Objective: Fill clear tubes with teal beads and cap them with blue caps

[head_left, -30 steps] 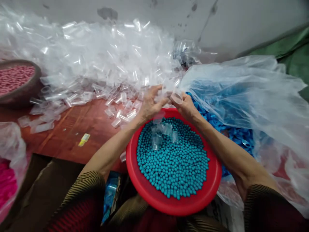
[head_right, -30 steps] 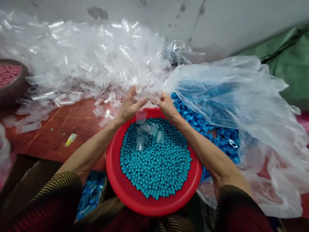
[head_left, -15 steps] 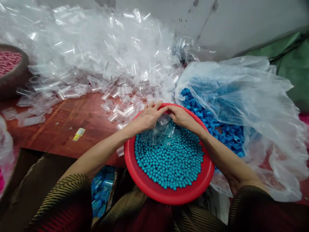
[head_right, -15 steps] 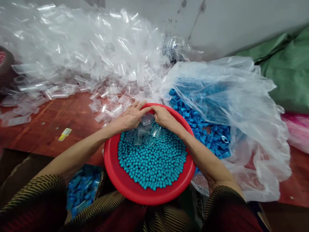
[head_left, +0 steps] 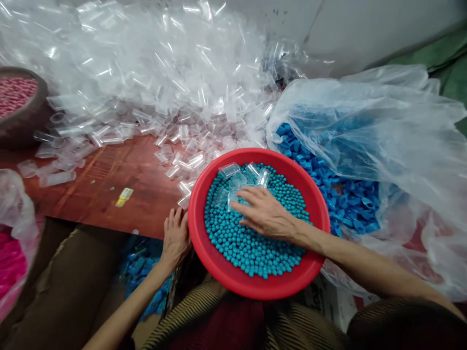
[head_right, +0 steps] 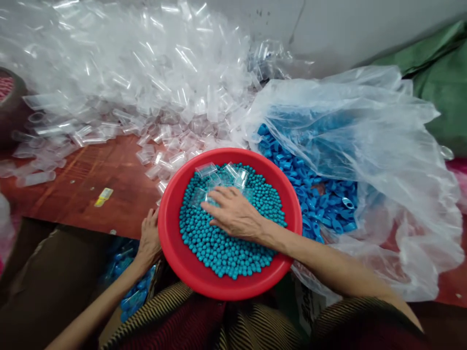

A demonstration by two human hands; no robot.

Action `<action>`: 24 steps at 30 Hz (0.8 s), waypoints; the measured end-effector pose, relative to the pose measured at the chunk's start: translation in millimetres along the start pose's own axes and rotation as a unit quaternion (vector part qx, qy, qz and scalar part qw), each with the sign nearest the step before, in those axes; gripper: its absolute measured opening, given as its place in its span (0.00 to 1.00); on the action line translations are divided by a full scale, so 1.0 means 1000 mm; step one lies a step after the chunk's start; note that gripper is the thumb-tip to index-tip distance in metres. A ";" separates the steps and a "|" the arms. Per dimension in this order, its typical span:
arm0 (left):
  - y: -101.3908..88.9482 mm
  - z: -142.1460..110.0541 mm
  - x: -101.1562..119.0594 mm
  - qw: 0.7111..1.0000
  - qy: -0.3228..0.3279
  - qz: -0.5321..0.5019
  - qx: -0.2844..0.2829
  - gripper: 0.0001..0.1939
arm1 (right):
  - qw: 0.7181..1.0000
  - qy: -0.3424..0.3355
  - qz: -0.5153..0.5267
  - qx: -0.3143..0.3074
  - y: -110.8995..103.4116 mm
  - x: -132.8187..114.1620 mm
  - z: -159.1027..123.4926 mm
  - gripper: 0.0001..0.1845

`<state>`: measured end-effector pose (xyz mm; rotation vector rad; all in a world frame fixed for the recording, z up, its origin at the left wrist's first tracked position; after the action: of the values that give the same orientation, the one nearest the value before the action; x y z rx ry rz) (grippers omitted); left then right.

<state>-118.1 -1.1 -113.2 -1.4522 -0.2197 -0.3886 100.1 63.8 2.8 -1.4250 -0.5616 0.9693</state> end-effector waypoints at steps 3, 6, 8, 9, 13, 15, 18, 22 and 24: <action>0.010 0.011 -0.001 1.000 0.016 0.022 0.014 0.20 | 0.991 -0.108 -0.049 -0.063 0.034 -0.009 0.010 0.20; 0.002 0.033 0.001 0.998 0.029 0.038 0.029 0.15 | 0.986 -0.116 -0.099 -0.070 0.048 0.018 0.022 0.21; -0.003 0.041 0.002 0.998 0.036 0.044 0.023 0.12 | 0.989 -0.057 -0.124 -0.052 0.044 0.043 0.029 0.21; -0.005 0.042 0.002 0.998 0.040 0.045 0.019 0.11 | 0.990 -0.025 -0.132 -0.040 0.040 0.053 0.030 0.21; -0.012 0.046 -0.002 0.998 0.031 0.042 0.043 0.14 | 0.993 0.037 -0.110 -0.010 0.023 0.062 0.029 0.23; -0.016 0.054 -0.007 0.997 0.005 0.015 0.072 0.16 | 0.998 0.038 -0.059 -0.001 0.013 0.057 0.027 0.21; -0.017 0.081 -0.016 0.995 -0.020 -0.040 0.094 0.16 | 0.996 0.065 0.049 0.048 -0.010 0.058 0.019 0.18; -0.023 0.133 -0.033 0.980 -0.051 -0.097 0.167 0.12 | 0.967 0.159 0.149 0.133 -0.039 0.078 -0.009 0.16; -0.027 0.160 -0.041 0.973 -0.071 -0.109 0.192 0.12 | 0.958 0.203 0.151 0.135 -0.041 0.087 -0.026 0.15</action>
<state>-152.1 160.4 -86.1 -1.0761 -0.5435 -0.3960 176.2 125.1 20.0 -1.4305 0.0950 0.9134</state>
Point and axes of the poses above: each hand's wrist, its own z-axis towards the middle knuckle, its own y-axis out of the palm, x = y × z, the point moved 7 cm from there along z, towards the middle knuckle, and after that the axes turned 5 degrees about y, right-handed, at the moved point
